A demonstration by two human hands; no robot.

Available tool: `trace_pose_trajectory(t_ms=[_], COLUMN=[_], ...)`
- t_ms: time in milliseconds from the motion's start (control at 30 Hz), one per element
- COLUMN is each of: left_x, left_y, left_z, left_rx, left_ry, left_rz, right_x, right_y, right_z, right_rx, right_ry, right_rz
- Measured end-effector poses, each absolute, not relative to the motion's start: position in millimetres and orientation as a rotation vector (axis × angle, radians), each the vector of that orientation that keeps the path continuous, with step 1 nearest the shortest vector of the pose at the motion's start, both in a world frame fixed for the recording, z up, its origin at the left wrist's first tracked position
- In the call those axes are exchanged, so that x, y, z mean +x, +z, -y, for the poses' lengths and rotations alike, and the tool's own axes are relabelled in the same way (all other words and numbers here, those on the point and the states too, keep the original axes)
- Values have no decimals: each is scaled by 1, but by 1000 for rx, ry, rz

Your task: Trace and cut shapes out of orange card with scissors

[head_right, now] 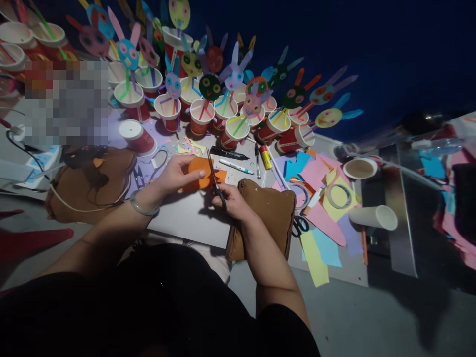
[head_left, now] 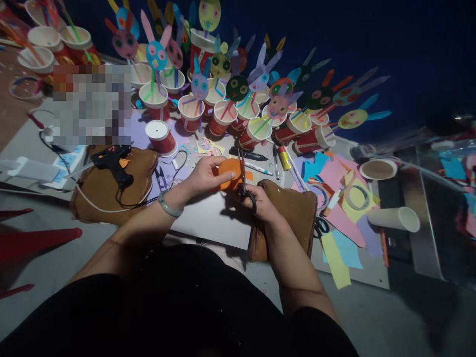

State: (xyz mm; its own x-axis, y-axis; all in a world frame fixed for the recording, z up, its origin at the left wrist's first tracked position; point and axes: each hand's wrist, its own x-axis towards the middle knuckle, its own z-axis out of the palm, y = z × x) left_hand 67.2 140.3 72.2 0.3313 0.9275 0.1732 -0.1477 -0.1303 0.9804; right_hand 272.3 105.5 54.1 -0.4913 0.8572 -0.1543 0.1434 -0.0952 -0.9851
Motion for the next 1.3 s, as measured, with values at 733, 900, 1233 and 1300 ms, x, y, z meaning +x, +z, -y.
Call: trace_pose_trajectory(t_ms=[733, 900, 1233, 1300], left_x=[61, 63, 69, 70], left_y=[75, 75, 73, 72], left_z=[-143, -143, -140, -138], left_rx=[1299, 1270, 1291, 1287], left_ry=[1070, 1096, 1081, 1086], left_rz=[-794, -763, -732, -726], right_x=[271, 270, 272, 272], right_y=[54, 55, 51, 50], right_z=[-106, -105, -104, -104], right_rx=[-1078, -1078, -1082, -1082], right_ry=[1646, 1671, 1638, 1626], right_rz=[1555, 1542, 1582, 1595])
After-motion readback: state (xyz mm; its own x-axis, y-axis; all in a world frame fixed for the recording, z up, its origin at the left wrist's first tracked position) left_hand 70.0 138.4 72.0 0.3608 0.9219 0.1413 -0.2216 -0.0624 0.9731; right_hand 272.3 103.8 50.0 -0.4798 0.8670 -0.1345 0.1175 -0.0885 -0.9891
